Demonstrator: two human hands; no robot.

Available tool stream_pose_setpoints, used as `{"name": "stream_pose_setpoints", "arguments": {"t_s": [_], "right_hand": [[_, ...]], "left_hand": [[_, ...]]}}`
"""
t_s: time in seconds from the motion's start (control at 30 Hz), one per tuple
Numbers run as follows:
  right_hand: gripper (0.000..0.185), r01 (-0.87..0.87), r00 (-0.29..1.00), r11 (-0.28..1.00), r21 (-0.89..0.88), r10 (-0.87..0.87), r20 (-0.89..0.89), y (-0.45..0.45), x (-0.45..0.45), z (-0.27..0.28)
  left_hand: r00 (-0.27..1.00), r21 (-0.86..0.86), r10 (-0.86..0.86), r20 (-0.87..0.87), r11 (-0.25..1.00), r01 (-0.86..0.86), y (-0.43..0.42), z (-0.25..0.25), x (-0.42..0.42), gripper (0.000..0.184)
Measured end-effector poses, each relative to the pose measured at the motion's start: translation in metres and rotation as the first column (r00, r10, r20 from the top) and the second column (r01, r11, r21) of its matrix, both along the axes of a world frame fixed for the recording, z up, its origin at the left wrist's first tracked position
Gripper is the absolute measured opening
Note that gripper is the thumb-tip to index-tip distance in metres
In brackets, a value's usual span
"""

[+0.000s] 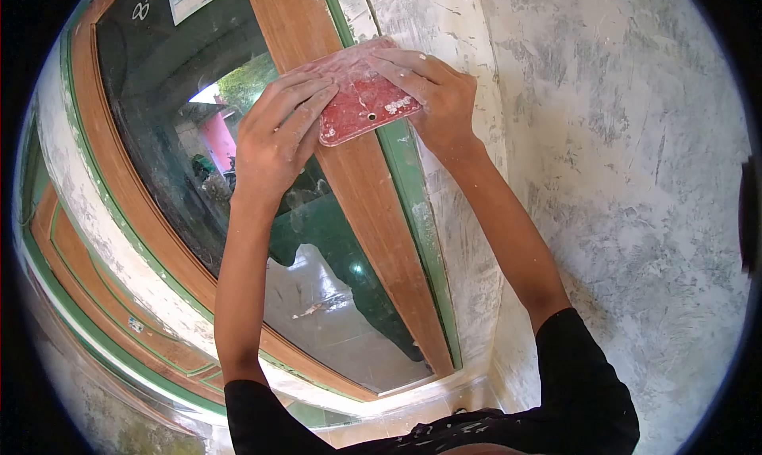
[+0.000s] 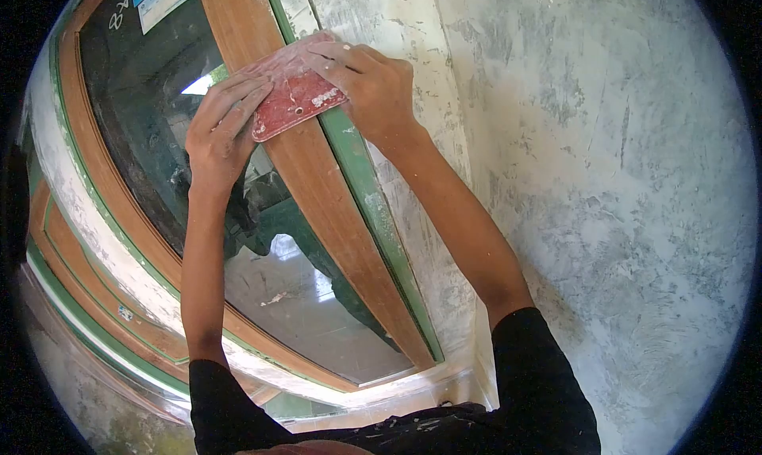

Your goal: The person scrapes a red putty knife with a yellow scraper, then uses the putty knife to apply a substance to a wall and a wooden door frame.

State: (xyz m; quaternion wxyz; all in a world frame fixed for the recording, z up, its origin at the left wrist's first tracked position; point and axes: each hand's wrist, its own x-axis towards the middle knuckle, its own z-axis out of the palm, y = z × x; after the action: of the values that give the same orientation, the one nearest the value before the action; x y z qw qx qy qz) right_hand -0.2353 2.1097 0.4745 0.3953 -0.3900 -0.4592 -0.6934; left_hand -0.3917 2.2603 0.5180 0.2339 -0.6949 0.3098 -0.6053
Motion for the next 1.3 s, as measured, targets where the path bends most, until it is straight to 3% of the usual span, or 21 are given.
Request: {"name": "stream_pose_setpoints", "arguments": {"t_s": [0.4,0.8,0.97,1.07,1.3], "right_hand": [[0.038,0.056,0.998,0.998,0.009,-0.055,-0.033,0.001,-0.006,0.012],[0.035,-0.026,1.0,0.999,0.022,0.026,-0.017,0.005,-0.003,0.015],[0.034,-0.025,0.996,1.0,0.013,0.026,-0.09,0.001,0.005,0.018],[0.035,-0.03,0.997,0.999,-0.024,0.028,-0.077,0.0,0.003,0.009],[0.042,0.014,0.996,1.0,-0.013,-0.015,-0.091,-0.004,-0.007,0.034]], "left_hand": [[0.999,-0.045,0.008,-0.051,0.999,-0.011,-0.01,0.006,0.015,0.038],[0.998,-0.069,-0.043,-0.042,0.997,0.04,-0.012,0.016,0.02,0.037],[0.999,-0.089,-0.042,-0.004,0.995,0.041,-0.02,0.02,0.026,0.035],[0.999,-0.099,-0.021,-0.044,0.995,0.017,-0.017,0.009,0.023,0.035],[0.993,-0.17,-0.098,-0.065,0.982,0.086,-0.024,0.035,0.02,0.034]]}}
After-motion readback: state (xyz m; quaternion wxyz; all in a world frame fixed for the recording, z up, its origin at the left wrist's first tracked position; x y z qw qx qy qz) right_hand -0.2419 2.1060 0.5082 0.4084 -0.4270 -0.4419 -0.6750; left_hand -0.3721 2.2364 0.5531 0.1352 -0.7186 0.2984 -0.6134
